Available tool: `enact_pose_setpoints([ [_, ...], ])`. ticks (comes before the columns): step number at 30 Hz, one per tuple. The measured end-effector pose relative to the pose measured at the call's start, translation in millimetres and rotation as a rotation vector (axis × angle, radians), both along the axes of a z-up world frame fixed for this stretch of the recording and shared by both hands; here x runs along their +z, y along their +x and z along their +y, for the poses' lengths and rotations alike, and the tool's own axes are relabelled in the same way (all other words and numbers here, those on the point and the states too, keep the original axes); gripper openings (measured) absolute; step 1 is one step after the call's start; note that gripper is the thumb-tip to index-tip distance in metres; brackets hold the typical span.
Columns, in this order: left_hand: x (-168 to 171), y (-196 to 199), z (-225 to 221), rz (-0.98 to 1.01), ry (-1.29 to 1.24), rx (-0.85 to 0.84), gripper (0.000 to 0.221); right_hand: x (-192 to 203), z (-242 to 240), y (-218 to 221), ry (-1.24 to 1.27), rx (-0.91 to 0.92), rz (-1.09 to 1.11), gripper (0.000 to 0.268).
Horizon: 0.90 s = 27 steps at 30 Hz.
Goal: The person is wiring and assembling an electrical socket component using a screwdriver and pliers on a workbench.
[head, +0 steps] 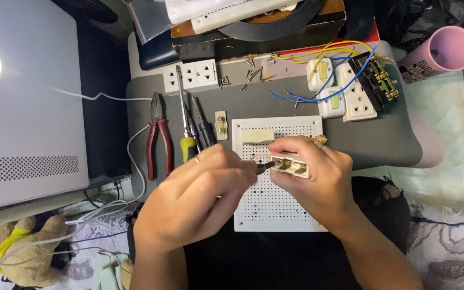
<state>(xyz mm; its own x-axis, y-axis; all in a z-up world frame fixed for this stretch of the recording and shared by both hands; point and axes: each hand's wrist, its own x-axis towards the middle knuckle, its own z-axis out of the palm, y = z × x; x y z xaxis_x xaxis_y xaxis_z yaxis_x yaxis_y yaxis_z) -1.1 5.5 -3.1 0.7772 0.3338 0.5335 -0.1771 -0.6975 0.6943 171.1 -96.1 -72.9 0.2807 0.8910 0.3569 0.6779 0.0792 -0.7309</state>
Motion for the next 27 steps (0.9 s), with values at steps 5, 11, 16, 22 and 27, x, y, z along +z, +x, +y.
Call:
enact_pose_setpoints([
  [5,-11,-5,-1,0.047,0.041,0.089,0.013,-2,-1,-1,0.067,0.019,-0.038,0.020],
  [11,-4,-6,2,-0.019,-0.047,-0.058,0.008,-7,-1,-6,0.018,0.022,0.012,0.024],
  [16,-1,-5,4,-0.053,-0.039,-0.082,0.008,1,-4,-2,-0.018,-0.019,0.032,0.025],
  [22,-16,-5,-1,0.089,0.055,0.222,0.012,2,-10,3,0.100,-0.033,-0.172,0.021],
  [27,-12,1,3,-0.033,-0.051,0.018,0.005,0,-11,4,0.096,-0.018,-0.232,0.019],
])
